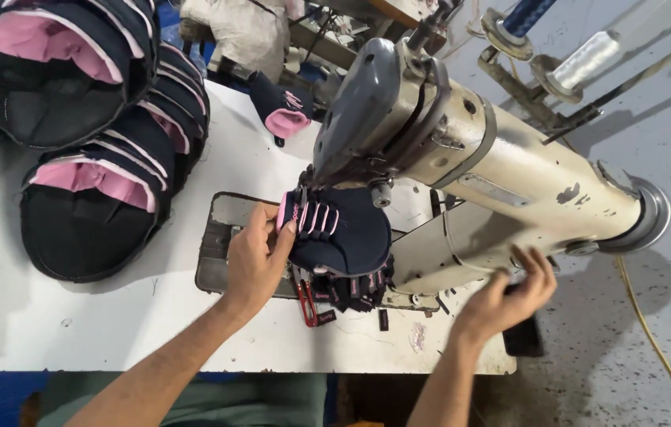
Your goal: The person sews pink fabric labels onto the straps of black and pink slippers using a sewing machine. They repeatedly pick up slippers, align the labels, and guide the footwear under the needle to stitch the details.
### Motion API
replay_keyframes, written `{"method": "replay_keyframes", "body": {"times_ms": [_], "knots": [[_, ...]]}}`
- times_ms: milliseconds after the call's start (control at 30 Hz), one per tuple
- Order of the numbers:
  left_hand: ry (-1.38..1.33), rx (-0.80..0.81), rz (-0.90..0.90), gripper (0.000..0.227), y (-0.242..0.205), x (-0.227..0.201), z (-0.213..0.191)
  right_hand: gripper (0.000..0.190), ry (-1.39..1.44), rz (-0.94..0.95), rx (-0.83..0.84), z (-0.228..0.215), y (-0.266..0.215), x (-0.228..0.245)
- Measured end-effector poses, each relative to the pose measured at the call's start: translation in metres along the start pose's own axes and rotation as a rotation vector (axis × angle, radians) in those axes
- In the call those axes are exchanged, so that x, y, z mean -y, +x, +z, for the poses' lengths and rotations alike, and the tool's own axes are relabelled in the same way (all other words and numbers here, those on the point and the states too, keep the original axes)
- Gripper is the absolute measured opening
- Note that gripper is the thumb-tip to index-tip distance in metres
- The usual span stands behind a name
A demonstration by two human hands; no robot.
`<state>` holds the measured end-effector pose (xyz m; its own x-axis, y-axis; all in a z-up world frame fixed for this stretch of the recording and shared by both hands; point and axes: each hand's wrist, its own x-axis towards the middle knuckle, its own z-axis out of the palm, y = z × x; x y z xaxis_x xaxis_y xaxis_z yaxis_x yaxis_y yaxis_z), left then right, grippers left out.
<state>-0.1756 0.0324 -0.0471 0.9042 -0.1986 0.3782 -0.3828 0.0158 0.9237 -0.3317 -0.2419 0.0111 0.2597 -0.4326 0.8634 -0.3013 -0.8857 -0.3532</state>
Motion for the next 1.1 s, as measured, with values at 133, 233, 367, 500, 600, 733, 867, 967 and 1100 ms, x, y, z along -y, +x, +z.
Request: {"method": "replay_keyframes", "body": {"times_ms": [133, 233, 367, 500, 600, 733, 867, 967, 1100], "knots": [[-0.004, -0.003, -0.017, 0.017, -0.001, -0.003, -0.002, 0.045, 0.238, -0.03, 0.495, 0.026, -0.003, 0.139], [-0.008, 0.009, -0.015, 0.016, 0.001, -0.006, -0.006, 0.065, 0.191, -0.006, 0.839, 0.068, -0.008, 0.162], [-0.03, 0.033, -0.125, 0.016, 0.005, -0.018, -0.007, 0.062, 0.61, 0.171, 0.903, 0.103, -0.028, 0.134], [-0.117, 0.012, -0.143, 0.016, 0.002, -0.013, -0.006, 0.062, 0.799, 0.305, 0.882, 0.099, -0.03, 0.144], [-0.129, -0.016, -0.116, 0.017, 0.001, -0.008, -0.002, 0.065, 0.823, 0.336, 0.896, 0.1, -0.028, 0.144], [-0.113, 0.0, -0.204, 0.018, 0.005, -0.006, 0.001, 0.064, 0.748, 0.401, 0.929, 0.109, -0.03, 0.136], [-0.022, -0.026, -0.233, 0.019, 0.01, -0.014, 0.003, 0.06, 0.725, 0.468, 0.978, 0.112, -0.025, 0.133], [-0.034, -0.081, -0.021, 0.018, 0.002, -0.015, 0.004, 0.059, 0.764, 0.473, 0.997, 0.112, -0.024, 0.131], [-0.024, -0.052, -0.091, 0.017, 0.003, -0.019, 0.005, 0.059, 0.817, 0.435, 1.001, 0.122, -0.031, 0.118]]}}
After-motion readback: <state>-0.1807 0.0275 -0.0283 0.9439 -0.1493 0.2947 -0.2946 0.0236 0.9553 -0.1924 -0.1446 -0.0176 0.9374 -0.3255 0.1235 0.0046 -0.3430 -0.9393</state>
